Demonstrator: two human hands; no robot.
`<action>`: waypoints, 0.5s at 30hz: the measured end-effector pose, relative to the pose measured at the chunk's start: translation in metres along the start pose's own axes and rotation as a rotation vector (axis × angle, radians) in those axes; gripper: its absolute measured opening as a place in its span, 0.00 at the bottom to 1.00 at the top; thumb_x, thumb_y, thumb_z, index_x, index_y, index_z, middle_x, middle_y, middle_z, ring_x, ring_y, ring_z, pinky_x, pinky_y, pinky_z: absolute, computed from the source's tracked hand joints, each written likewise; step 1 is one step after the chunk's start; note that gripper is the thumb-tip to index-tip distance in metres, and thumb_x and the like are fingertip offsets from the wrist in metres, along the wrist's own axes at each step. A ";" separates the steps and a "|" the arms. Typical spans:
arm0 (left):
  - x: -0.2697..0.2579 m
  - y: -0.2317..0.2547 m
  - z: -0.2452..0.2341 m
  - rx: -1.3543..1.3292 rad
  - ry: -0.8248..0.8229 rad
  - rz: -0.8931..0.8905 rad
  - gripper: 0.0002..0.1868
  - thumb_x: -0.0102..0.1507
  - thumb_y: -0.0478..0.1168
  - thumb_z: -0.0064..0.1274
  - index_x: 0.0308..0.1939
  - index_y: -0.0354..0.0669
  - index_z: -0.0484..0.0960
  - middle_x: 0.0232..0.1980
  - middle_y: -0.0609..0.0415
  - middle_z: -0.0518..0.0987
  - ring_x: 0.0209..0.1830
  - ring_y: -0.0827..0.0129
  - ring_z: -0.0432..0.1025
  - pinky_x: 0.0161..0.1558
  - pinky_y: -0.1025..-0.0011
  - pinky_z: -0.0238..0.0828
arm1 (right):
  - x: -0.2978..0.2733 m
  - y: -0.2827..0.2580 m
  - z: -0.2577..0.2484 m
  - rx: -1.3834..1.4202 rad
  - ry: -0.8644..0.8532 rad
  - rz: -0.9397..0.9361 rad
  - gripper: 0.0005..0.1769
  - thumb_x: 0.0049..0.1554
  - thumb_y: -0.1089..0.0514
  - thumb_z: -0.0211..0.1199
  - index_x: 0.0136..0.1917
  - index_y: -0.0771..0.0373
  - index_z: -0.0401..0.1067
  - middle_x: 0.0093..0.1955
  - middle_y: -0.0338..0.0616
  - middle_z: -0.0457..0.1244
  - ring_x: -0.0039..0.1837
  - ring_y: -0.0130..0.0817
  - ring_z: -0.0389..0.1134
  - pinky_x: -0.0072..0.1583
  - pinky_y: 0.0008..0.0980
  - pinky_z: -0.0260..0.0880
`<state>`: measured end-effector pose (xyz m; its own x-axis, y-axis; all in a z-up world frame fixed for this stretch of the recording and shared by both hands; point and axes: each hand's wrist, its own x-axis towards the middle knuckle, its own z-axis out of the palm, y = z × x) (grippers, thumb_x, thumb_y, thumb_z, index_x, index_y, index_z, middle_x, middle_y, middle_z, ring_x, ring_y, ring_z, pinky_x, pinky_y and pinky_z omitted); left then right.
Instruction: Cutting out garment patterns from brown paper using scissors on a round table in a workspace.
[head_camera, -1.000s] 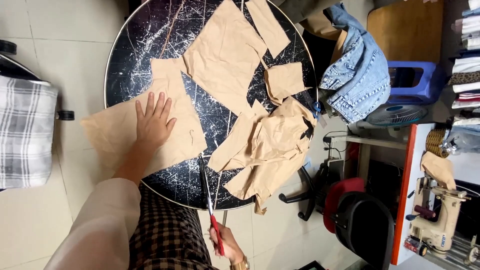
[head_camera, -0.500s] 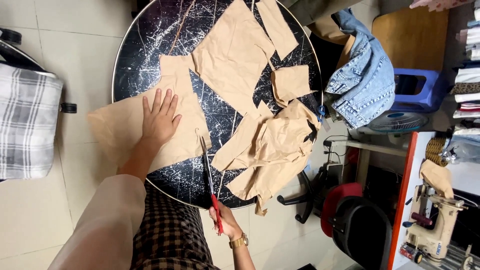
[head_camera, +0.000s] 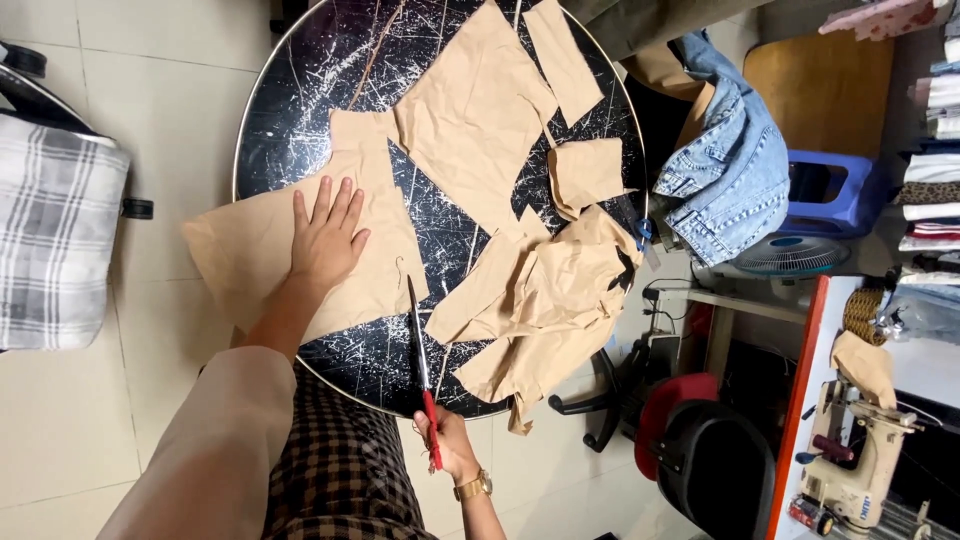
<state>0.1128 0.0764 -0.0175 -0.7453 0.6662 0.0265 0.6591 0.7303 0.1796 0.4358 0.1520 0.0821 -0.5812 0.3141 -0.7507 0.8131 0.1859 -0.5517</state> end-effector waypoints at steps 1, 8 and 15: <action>0.000 0.000 -0.001 -0.068 0.007 0.002 0.31 0.62 0.57 0.24 0.68 0.51 0.52 0.72 0.56 0.48 0.72 0.60 0.36 0.65 0.49 0.28 | 0.000 0.002 0.000 0.004 0.013 -0.007 0.27 0.50 0.31 0.48 0.24 0.52 0.52 0.23 0.30 0.48 0.27 0.21 0.47 0.32 0.22 0.45; 0.000 0.000 0.000 -0.004 0.005 0.001 0.32 0.62 0.58 0.23 0.68 0.53 0.50 0.72 0.58 0.47 0.72 0.60 0.35 0.66 0.50 0.27 | 0.005 -0.021 -0.017 0.208 -0.208 0.151 0.22 0.53 0.39 0.50 0.43 0.59 0.55 0.27 0.31 0.48 0.21 0.18 0.55 0.22 0.13 0.61; 0.001 -0.001 0.000 -0.018 -0.007 0.000 0.32 0.62 0.58 0.23 0.68 0.52 0.50 0.72 0.58 0.46 0.72 0.60 0.35 0.66 0.50 0.29 | 0.024 -0.023 -0.019 -0.173 -0.162 -0.001 0.26 0.50 0.29 0.38 0.38 0.53 0.54 0.28 0.29 0.50 0.33 0.24 0.51 0.39 0.25 0.52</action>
<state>0.1118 0.0764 -0.0178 -0.7447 0.6671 0.0192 0.6569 0.7277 0.1973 0.4042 0.1725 0.0837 -0.5685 0.1628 -0.8064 0.7980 0.3475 -0.4924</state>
